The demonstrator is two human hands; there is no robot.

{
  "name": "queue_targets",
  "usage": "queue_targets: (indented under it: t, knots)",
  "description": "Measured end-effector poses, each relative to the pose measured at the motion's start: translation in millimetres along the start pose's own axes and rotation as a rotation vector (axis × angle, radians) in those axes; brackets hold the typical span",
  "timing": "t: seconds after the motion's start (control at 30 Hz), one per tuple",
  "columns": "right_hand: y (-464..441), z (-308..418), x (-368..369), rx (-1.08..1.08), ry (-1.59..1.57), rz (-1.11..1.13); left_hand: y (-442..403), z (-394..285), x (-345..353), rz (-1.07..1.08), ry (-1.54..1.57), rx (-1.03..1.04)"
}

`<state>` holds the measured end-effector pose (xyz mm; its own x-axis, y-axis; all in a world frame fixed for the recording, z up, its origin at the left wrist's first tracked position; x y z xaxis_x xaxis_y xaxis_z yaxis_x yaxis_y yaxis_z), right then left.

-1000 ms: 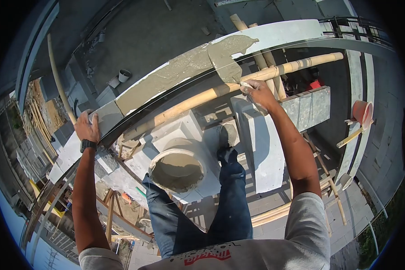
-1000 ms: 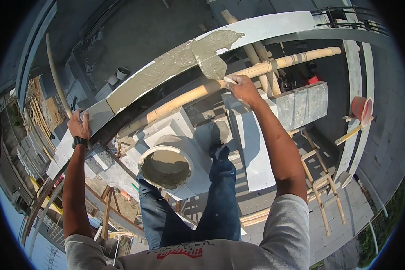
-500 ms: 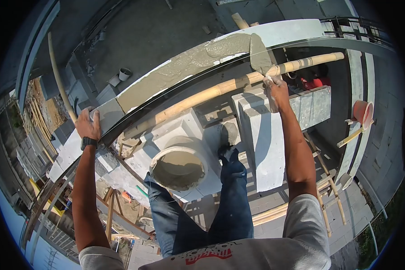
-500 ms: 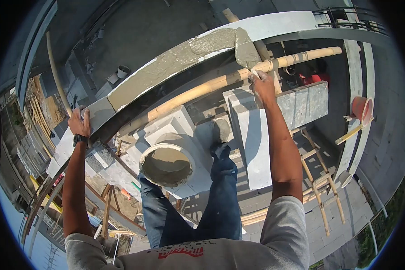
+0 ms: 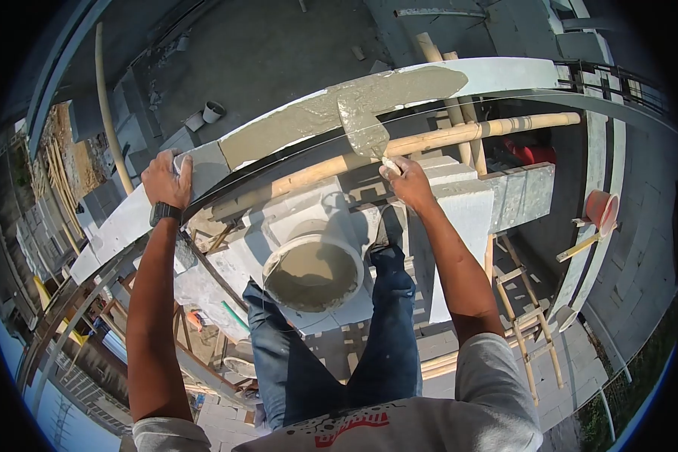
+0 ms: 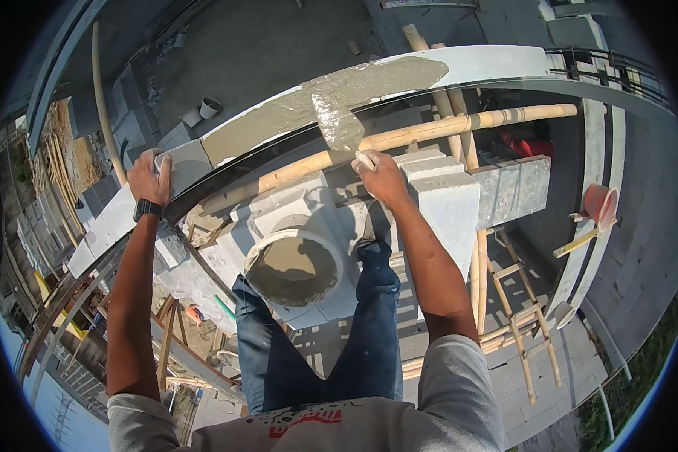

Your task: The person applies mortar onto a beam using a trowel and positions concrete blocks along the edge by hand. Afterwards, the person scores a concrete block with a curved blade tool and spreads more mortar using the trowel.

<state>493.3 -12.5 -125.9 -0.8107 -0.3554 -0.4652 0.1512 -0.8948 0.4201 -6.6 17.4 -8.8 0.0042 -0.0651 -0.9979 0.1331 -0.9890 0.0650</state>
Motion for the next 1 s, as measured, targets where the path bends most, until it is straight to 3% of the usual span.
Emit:
queue_targets:
  t: [0.23,0.33,0.4,0.53,0.6,0.73,0.87,0.9,1.0]
  knots:
    - [-19.0,-36.1,-80.2,0.111,0.137,-0.239,1.0,0.4,-3.1,-0.028,0.004,0.013]
    - [-27.8,-51.6,-115.0,0.193,-0.01,-0.332,-0.7,-3.3,0.6,-0.024,0.002,0.019]
    - [-31.8,-67.5,-112.5,0.313,-0.362,-0.355,0.6,-1.2,-1.2,-0.013,0.001,0.011]
    - [-18.9,-58.1,-62.7,0.422,-0.737,-0.259,0.1,-1.3,-1.5,-0.039,0.041,0.012]
    - [-12.7,-45.2,-21.9,0.398,-0.75,-0.202,0.1,0.2,0.2,-0.049,0.038,0.015]
    - [7.4,16.2,60.1,0.403,-0.697,-0.083,0.0,-3.6,-6.1,-0.02,0.068,-0.014]
    - [21.4,72.5,127.6,0.351,-0.468,0.078,1.2,-0.5,-5.9,-0.09,0.123,0.008]
    - [21.9,94.4,135.6,0.29,-0.265,0.117,1.6,0.3,-5.5,-0.09,0.13,0.006]
    - [22.6,89.5,183.8,0.25,-0.297,0.23,2.9,1.1,-7.6,-0.08,0.172,-0.002]
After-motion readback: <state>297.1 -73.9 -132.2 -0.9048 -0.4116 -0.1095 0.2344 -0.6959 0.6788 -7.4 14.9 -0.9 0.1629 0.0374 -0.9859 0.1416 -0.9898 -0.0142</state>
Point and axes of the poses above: each hand's wrist, its own y-axis away from the middle knuckle, its own x-axis out of the palm, z = x × y, the point moved 2 cm from there along -y, towards the middle knuckle, and after that the axes turned 3 degrees about -x, right-handed, at the moved point
